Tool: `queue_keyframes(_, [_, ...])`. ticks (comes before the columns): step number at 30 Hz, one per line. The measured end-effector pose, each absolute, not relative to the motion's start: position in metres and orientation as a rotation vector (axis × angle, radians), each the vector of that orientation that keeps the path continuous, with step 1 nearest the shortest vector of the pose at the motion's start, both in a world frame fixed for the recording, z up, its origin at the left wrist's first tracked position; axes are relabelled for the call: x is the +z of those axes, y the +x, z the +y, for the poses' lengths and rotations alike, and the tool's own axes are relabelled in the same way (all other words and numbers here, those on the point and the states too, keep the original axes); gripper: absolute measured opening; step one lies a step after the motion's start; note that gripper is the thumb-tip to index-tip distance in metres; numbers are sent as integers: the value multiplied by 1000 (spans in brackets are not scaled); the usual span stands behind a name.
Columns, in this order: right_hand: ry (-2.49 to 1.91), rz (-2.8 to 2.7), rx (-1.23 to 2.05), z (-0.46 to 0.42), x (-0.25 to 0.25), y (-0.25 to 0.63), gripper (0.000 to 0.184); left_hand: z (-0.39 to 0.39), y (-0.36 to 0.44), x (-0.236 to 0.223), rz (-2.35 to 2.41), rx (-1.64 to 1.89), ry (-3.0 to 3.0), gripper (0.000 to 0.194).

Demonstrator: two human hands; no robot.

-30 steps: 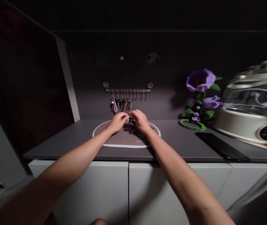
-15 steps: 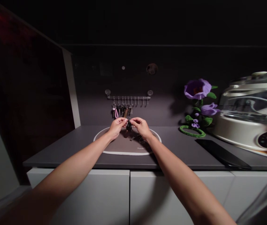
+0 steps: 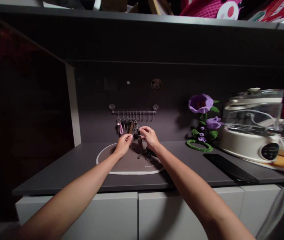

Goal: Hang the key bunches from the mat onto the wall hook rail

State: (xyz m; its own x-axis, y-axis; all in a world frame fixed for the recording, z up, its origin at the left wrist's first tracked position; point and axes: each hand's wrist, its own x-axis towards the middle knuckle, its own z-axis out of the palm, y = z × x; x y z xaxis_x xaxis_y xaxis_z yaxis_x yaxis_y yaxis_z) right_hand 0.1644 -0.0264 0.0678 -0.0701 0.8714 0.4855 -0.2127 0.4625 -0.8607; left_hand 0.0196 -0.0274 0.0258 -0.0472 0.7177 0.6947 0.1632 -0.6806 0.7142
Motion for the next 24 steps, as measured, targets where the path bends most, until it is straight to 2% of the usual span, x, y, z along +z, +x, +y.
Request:
queue_keyframes(5, [-617,-1268,987,0,84,167,26,-25,19,19,1076,1811,2003,17])
queue_keyframes(18, [-757,-1113,848,60,109,151,6,-21,19,12,1242,1697,2159,20])
queue_keyframes(24, [-801,-1010,809,74,109,144,4,-22,19,13,1358,1636,2236,22])
